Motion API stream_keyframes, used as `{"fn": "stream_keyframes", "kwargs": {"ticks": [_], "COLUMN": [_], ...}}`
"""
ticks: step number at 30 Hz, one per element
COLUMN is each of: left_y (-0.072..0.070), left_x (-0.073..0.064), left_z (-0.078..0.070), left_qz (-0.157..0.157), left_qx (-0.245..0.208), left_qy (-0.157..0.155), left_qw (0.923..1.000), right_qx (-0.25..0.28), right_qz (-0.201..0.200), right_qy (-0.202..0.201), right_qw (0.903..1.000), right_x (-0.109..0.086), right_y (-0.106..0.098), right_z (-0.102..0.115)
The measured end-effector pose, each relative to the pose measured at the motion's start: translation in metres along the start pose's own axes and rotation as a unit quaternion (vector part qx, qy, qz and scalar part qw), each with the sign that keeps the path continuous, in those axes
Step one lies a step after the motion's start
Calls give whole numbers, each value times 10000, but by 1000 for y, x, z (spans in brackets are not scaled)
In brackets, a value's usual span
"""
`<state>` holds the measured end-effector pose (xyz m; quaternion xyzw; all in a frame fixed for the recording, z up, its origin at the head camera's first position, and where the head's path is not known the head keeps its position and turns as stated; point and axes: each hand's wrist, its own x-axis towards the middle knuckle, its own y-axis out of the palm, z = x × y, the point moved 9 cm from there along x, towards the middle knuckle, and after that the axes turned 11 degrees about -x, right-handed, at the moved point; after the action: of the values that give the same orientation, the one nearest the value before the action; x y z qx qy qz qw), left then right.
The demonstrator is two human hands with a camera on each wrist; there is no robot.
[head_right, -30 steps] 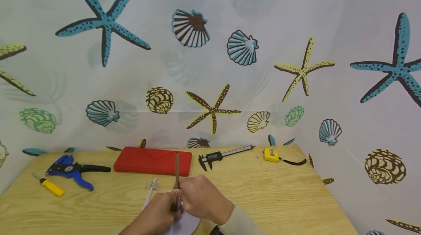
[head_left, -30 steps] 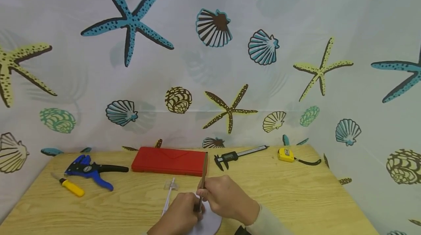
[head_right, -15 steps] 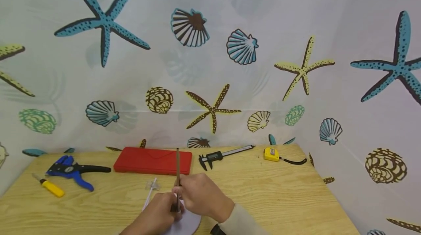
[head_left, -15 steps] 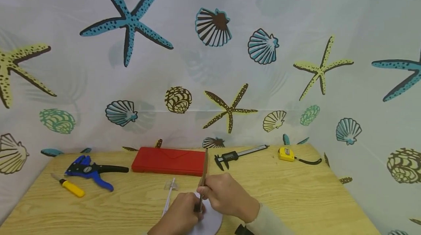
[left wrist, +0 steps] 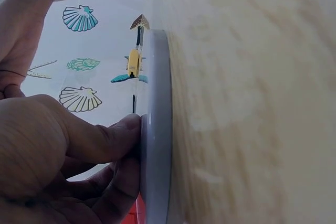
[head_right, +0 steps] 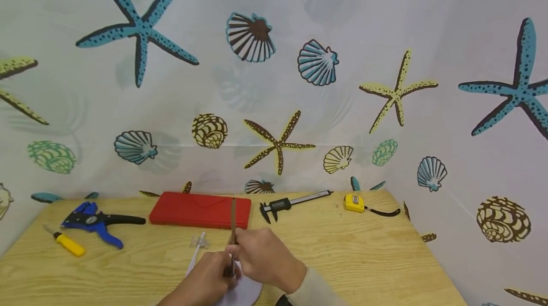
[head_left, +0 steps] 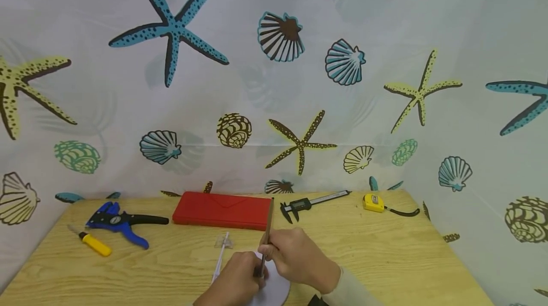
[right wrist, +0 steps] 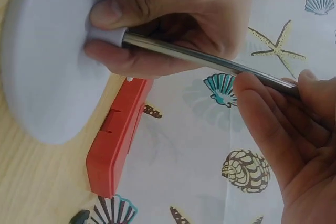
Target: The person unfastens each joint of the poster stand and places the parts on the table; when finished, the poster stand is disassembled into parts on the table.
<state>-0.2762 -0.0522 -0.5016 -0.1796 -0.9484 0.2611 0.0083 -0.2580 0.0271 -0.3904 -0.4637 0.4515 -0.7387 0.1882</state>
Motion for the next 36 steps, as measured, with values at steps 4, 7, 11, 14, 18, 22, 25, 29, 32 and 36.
{"fn": "stream_keyframes", "kwargs": {"ticks": [4, 7, 11, 14, 18, 22, 25, 29, 32, 36], "left_y": [1, -2, -7, -6, -4, -5, -6, -6, -5, -3], "left_x": [1, 1, 1, 0, -2, -3, -3, -2, -2, -2], "left_z": [2, 5, 6, 9, 13, 11, 9, 3, 1, -1], "left_qz": [154, 234, 191, 231, 252, 206, 163, 107, 93, 87], "left_qx": [-129, -185, -101, -134, -118, -69, -31, 109, 174, 224], "left_qy": [-202, -374, -281, -281, -266, -218, -222, -161, -183, -154], "left_qw": [9996, 9989, 9994, 9992, 9993, 9995, 9996, 9998, 9996, 9996], "right_qx": [227, 305, 359, 604, 731, 768, 893, 987, 1019, 1235], "right_qz": [-237, -820, -1370, -1275, -1366, -1369, -1185, -894, -710, -533], "right_qy": [2, -304, -374, -112, 170, 327, 435, 666, 866, 1145], "right_qw": [9995, 9957, 9892, 9899, 9878, 9871, 9880, 9888, 9885, 9843], "right_x": [2, 9, 23, 28, 25, 21, 19, 14, 9, 2], "right_y": [-10, -37, -74, -82, -84, -83, -80, -75, -69, -61], "right_z": [3, 11, 9, 0, -13, -22, -25, -31, -39, -50]}}
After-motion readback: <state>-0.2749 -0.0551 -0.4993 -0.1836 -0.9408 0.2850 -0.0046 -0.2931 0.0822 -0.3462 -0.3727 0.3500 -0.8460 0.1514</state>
